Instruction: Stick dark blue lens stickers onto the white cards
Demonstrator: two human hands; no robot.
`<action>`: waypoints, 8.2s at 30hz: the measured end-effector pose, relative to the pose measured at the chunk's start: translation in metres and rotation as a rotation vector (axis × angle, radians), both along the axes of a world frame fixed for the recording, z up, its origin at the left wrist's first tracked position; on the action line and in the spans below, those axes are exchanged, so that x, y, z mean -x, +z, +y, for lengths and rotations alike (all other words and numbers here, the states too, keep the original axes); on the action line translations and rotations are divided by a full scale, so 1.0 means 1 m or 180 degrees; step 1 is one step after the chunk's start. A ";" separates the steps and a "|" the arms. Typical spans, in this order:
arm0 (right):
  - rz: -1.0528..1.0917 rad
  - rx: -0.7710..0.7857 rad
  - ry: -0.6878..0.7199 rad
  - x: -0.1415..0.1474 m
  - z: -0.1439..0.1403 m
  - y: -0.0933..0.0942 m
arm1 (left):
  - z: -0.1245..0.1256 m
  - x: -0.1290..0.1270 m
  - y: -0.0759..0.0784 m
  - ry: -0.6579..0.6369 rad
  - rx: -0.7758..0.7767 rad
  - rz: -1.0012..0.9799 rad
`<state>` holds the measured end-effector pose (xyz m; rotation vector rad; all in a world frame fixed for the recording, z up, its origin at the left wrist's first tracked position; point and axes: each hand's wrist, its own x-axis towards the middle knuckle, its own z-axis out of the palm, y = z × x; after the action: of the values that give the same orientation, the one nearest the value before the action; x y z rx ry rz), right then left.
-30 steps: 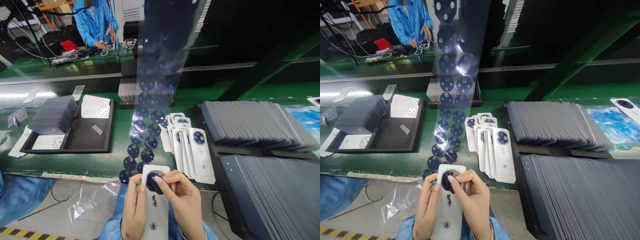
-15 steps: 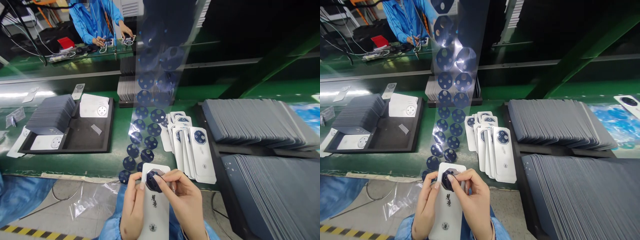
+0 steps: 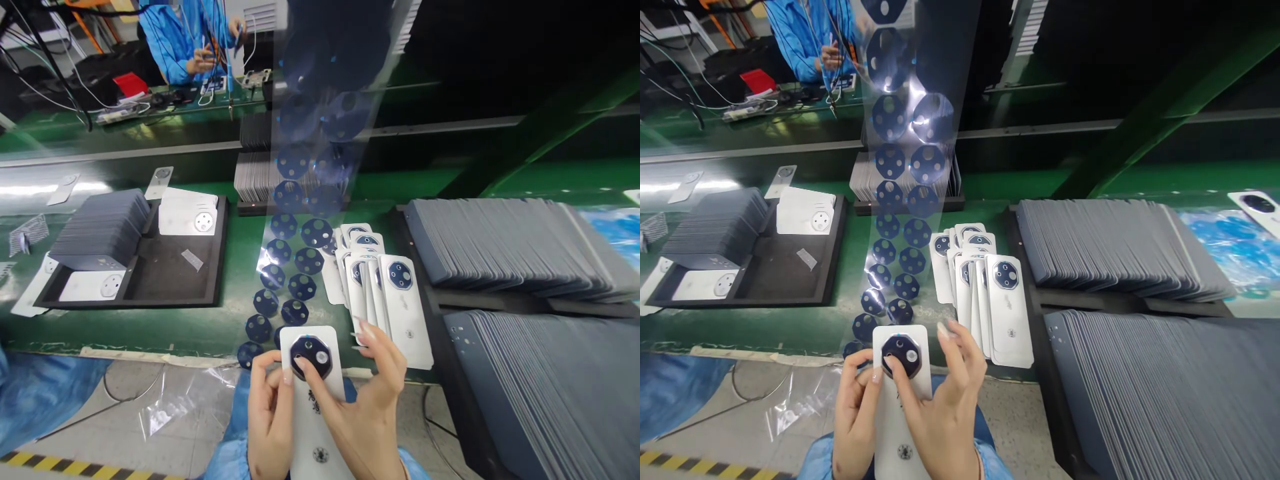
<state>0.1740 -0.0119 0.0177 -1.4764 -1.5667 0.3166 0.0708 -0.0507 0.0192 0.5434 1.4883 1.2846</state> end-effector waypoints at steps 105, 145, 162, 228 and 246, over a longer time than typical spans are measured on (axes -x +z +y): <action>-0.0769 -0.0380 0.1804 0.060 0.010 -0.077 | 0.098 0.189 0.013 0.0086 -0.0943 0.2440; 0.0361 0.1214 0.2079 0.034 0.006 -0.047 | 0.010 0.112 -0.015 0.0582 -0.0178 -0.0348; 0.0250 0.1171 0.1397 0.024 0.009 -0.053 | 0.014 0.092 -0.003 0.0744 0.0002 -0.0321; 0.3163 0.2889 0.0680 -0.019 0.014 0.025 | 0.000 0.040 0.019 -0.1602 -0.0040 0.1133; 0.3056 0.2931 0.0663 -0.020 0.014 0.029 | 0.005 0.043 0.023 -0.1670 0.0186 0.0977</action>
<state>0.1936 0.0024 0.0472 -1.4033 -0.7547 1.7500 0.0276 -0.0460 0.0423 1.0486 1.4881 0.7679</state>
